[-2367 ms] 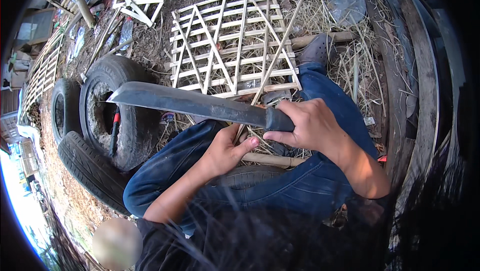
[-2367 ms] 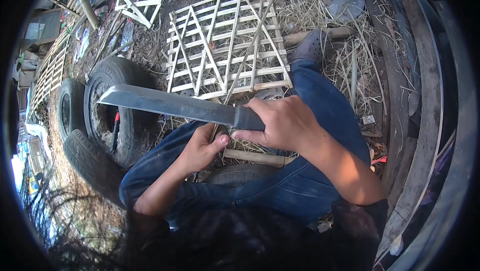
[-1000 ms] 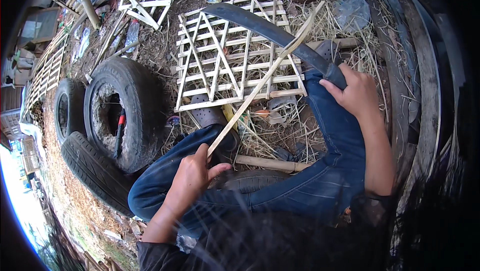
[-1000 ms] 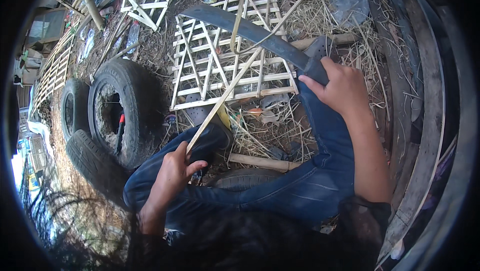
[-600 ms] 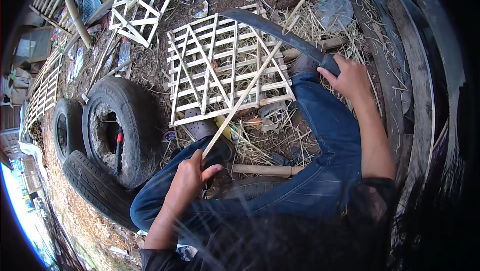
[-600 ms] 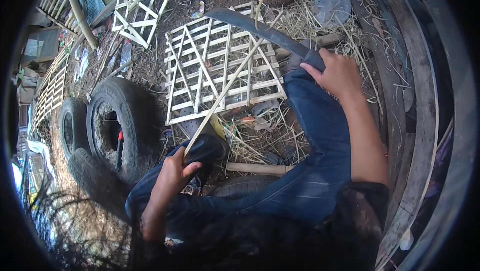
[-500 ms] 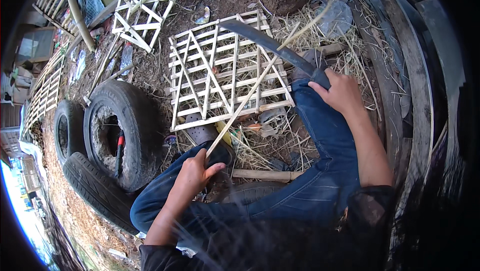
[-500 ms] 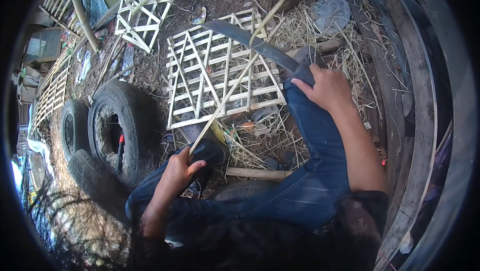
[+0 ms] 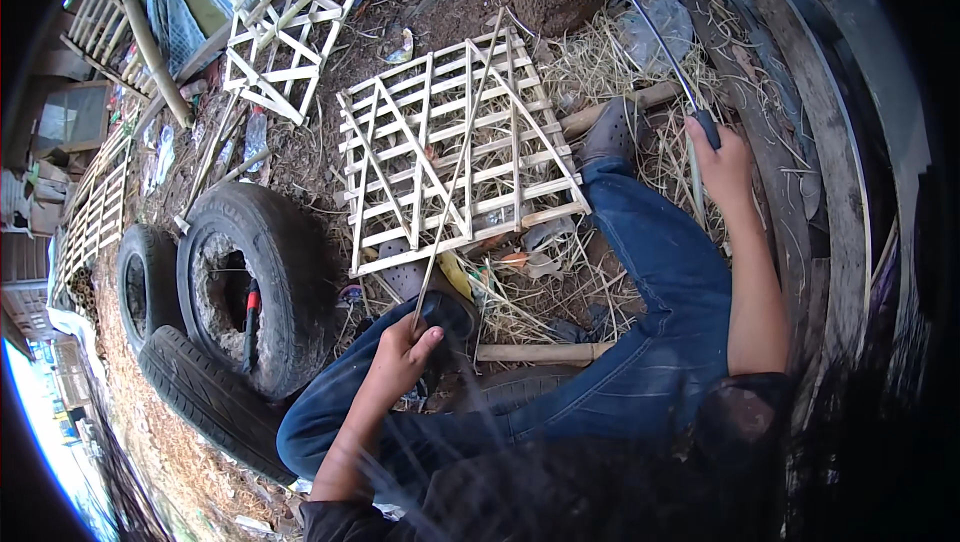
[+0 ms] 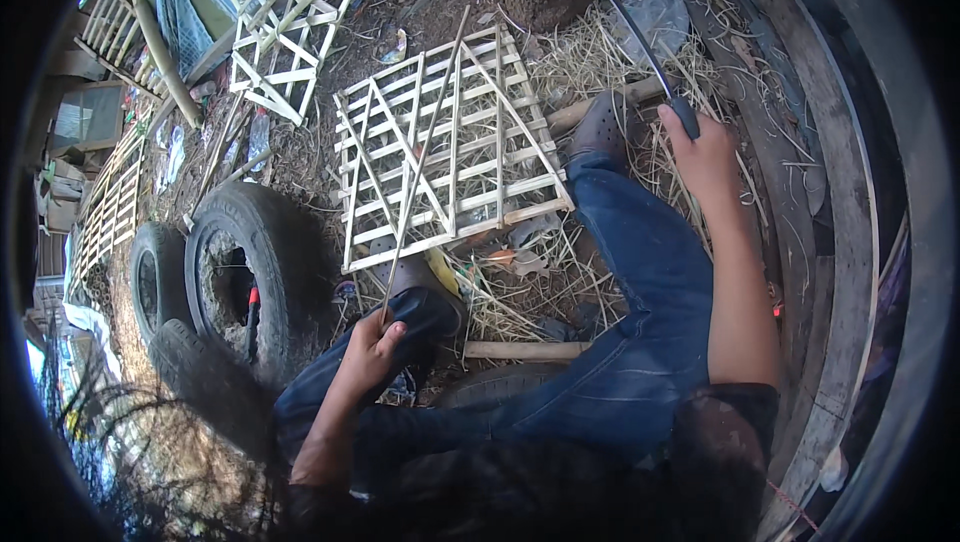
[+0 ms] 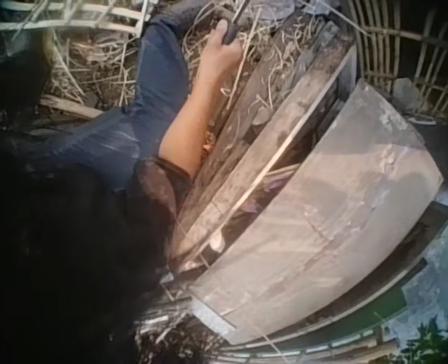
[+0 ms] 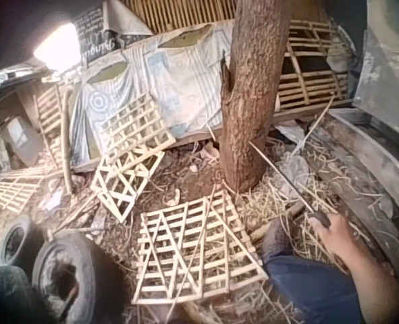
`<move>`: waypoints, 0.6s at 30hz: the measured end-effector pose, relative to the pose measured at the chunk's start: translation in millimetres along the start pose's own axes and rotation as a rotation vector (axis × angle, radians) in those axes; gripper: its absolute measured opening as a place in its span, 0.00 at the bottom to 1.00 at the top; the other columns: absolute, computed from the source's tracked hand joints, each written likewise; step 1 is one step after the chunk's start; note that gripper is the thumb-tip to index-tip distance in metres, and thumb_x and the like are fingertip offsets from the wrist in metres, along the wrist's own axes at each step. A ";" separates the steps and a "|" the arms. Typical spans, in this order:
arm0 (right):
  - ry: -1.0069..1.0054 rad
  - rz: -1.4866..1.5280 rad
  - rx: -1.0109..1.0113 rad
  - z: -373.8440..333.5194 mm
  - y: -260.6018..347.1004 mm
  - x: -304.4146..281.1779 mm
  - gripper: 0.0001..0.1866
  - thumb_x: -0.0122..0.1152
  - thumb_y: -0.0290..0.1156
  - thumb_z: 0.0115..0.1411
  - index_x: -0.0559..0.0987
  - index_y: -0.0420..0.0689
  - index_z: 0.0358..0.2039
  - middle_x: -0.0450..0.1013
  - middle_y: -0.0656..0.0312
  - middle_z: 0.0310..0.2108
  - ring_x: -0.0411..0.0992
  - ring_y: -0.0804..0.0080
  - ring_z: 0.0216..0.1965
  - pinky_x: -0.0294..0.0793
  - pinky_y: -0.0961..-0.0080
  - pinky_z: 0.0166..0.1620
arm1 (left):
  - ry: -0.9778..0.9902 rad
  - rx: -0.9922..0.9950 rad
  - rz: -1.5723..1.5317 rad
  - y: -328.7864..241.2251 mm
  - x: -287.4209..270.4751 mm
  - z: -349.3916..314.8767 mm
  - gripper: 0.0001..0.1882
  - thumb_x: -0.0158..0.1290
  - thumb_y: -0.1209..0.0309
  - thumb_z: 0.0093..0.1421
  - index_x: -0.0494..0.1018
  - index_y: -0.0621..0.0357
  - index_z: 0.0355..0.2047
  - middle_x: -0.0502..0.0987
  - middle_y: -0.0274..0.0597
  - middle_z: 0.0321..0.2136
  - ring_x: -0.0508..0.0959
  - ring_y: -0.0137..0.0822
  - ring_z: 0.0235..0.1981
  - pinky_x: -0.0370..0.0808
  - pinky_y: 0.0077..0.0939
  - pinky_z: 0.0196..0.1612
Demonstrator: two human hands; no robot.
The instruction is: The person constructs a wood lattice by trimming wood strips with a machete and joining them with nails and a hammer while sitting outdoors.
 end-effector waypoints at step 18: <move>0.395 -0.035 -0.985 -125.9 146.7 61.5 0.30 0.59 0.61 0.52 0.76 0.42 0.24 0.71 0.57 0.12 0.74 0.61 0.16 0.73 0.69 0.22 | 0.187 0.068 -0.478 -79.5 79.5 22.9 0.23 0.60 0.66 0.58 0.66 0.70 0.45 0.72 0.36 0.36 0.69 0.23 0.37 0.68 0.19 0.40</move>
Point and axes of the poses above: each hand's wrist, its own z-axis towards the middle knuckle, its own x-axis out of the palm, y = z × x, the point moved 8 cm from there along z, towards the middle knuckle
